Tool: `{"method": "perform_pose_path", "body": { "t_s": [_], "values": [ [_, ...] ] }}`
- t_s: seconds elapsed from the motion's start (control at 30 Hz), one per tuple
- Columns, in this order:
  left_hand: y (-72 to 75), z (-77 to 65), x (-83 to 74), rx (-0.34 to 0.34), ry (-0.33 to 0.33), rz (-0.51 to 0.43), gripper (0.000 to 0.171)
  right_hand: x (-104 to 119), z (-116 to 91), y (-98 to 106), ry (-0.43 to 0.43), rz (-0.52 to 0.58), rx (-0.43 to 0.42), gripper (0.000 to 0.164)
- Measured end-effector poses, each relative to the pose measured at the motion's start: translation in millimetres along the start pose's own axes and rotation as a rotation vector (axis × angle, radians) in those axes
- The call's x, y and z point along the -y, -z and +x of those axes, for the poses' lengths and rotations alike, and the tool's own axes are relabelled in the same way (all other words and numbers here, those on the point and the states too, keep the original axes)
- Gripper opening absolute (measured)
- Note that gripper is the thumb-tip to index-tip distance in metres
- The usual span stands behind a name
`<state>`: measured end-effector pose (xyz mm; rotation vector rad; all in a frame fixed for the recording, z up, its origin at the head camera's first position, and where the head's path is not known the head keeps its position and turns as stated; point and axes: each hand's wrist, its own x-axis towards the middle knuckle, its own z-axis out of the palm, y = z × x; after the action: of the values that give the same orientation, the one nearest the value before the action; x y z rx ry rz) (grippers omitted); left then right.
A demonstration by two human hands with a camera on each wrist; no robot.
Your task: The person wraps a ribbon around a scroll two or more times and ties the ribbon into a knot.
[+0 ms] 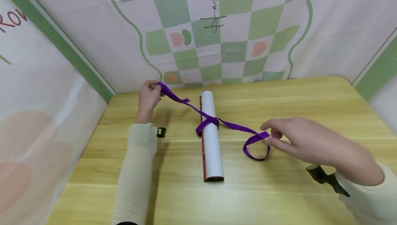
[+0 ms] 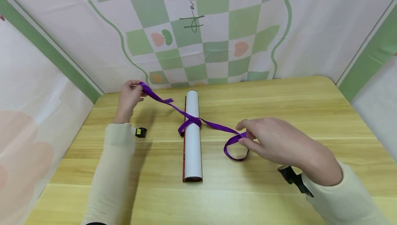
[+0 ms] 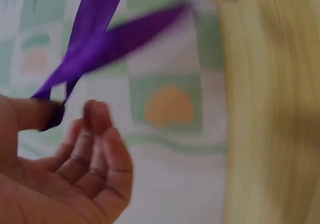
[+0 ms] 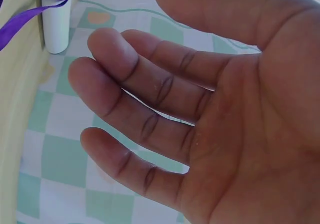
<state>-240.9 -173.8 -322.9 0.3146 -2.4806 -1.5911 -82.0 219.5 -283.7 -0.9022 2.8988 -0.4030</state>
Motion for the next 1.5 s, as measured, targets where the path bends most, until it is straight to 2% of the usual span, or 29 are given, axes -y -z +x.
{"method": "perform_pose_path", "body": {
  "t_s": [0.07,0.17,0.27,0.33,0.4,0.5,0.6,0.7,0.8,0.93,1.0,1.17,1.3,1.5],
  "values": [
    [13.1,4.1,11.9,0.033,0.048,0.063,0.033,-1.0,0.9,-0.9,-0.003,0.019,0.031,0.046],
    [31.7,5.7,27.6,0.135,0.104,0.149,0.038,-2.1,3.4,-2.7,-0.004,0.04,0.072,0.049],
    [50.9,5.9,40.6,0.253,0.145,0.19,0.046,-4.0,6.7,-5.5,-0.002,0.06,0.102,0.05],
    [64.4,6.0,47.7,0.296,0.156,0.198,0.053,-6.0,8.8,-7.7,-0.005,0.066,0.117,0.048],
    [78.1,5.3,52.5,0.315,0.178,0.194,0.061,-9.2,11.0,-10.5,-0.005,0.071,0.13,0.047],
    [93.3,2.3,53.6,0.288,0.192,0.217,0.067,-14.9,13.5,-15.8,-0.029,0.086,0.16,0.045],
    [96.0,-1.0,49.3,0.266,0.179,0.285,0.064,-21.5,16.2,-22.9,-0.058,0.109,0.196,0.043],
    [84.6,-5.5,40.3,0.274,0.102,0.368,0.057,-27.7,20.8,-30.1,-0.092,0.101,0.207,0.031],
    [63.5,-13.5,24.3,0.317,-0.023,0.403,0.052,-32.3,27.6,-36.4,-0.106,0.056,0.185,0.018],
    [32.2,-27.7,-2.4,0.347,-0.176,0.369,0.044,-29.8,40.0,-48.1,-0.098,0.006,0.181,0.005],
    [17.9,-33.4,-13.6,0.349,-0.227,0.34,0.042,-25.4,47.1,-55.7,-0.092,-0.015,0.19,0.006],
    [-12.3,-45.6,-33.1,0.347,-0.297,0.266,0.04,-14.4,60.4,-70.5,-0.114,-0.06,0.236,0.02],
    [-30.3,-53.5,-40.4,0.355,-0.32,0.204,0.038,-10.6,67.4,-75.0,-0.095,-0.083,0.226,0.016],
    [-39.1,-61.8,-38.2,0.364,-0.33,0.164,0.035,-4.5,71.2,-66.1,-0.025,-0.046,0.192,0.015]
  ]
}}
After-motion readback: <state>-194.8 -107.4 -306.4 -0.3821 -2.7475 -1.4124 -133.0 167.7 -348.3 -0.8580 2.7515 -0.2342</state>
